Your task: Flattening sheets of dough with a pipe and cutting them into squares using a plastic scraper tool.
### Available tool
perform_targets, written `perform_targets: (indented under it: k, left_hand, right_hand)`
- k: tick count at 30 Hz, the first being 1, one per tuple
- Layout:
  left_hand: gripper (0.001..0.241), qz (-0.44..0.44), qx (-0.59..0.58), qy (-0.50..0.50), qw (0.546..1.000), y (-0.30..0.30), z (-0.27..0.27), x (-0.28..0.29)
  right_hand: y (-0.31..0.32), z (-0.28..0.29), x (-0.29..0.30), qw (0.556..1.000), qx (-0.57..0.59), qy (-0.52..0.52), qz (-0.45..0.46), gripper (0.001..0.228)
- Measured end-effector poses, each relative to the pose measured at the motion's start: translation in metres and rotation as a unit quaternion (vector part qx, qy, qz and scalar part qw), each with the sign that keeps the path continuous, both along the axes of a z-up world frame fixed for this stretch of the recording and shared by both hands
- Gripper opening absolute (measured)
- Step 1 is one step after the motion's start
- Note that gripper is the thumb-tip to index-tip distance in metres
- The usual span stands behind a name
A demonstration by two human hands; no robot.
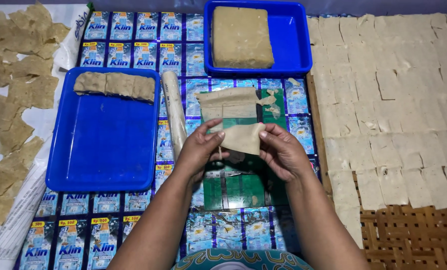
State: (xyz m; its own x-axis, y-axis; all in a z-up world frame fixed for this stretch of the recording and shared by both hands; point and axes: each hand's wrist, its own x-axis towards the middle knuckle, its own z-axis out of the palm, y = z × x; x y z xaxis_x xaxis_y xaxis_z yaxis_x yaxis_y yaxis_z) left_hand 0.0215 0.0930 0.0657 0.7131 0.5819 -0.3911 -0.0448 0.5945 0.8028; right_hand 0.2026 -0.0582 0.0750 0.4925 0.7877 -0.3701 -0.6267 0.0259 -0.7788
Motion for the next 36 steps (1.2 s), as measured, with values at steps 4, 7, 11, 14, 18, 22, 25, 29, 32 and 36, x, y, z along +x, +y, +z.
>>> perform_targets:
  k: [4,7,11,14,18,22,25,29,32,36]
  left_hand:
    - [0.052,-0.073,-0.05,-0.034,0.995,-0.006,-0.022,0.0]
    - [0.054,-0.12,-0.008,-0.022,0.993,-0.009,-0.033,0.001]
    - [0.066,-0.178,0.189,0.107,0.96,-0.01,-0.045,0.003]
    - [0.074,-0.172,0.398,0.216,0.875,-0.022,-0.028,0.004]
    - [0.067,-0.129,0.515,0.242,0.812,-0.053,0.0,0.007]
    - [0.061,-0.11,0.616,0.171,0.761,-0.108,-0.025,0.009]
    - [0.056,-0.144,0.68,0.091,0.713,-0.152,-0.038,0.009]
    - [0.053,-0.2,0.716,0.044,0.667,-0.188,-0.056,0.01]
    - [0.054,-0.203,0.73,0.039,0.652,-0.194,-0.064,0.013]
    - [0.057,-0.192,0.74,0.059,0.642,-0.194,-0.071,0.013]
  right_hand:
    - [-0.017,0.015,0.004,1.0,-0.006,0.004,-0.013,0.015]
    - [-0.038,0.02,0.008,0.999,-0.003,0.002,-0.034,0.017]
    - [-0.08,0.018,0.011,0.996,-0.016,-0.005,-0.086,0.014]
    - [-0.118,0.019,0.004,0.99,-0.035,-0.019,-0.133,0.013]
    - [-0.185,0.0,-0.002,0.979,-0.098,-0.036,-0.177,0.015]
    - [-0.229,0.005,-0.008,0.966,-0.131,-0.039,-0.221,0.015]
    - [-0.255,-0.001,0.004,0.955,-0.147,-0.053,-0.253,0.011]
    - [-0.286,-0.016,0.041,0.936,-0.123,-0.111,-0.311,0.012]
    - [-0.31,-0.049,0.06,0.906,-0.115,-0.108,-0.393,0.015]
    - [-0.332,-0.08,0.052,0.847,-0.168,-0.082,-0.498,0.02]
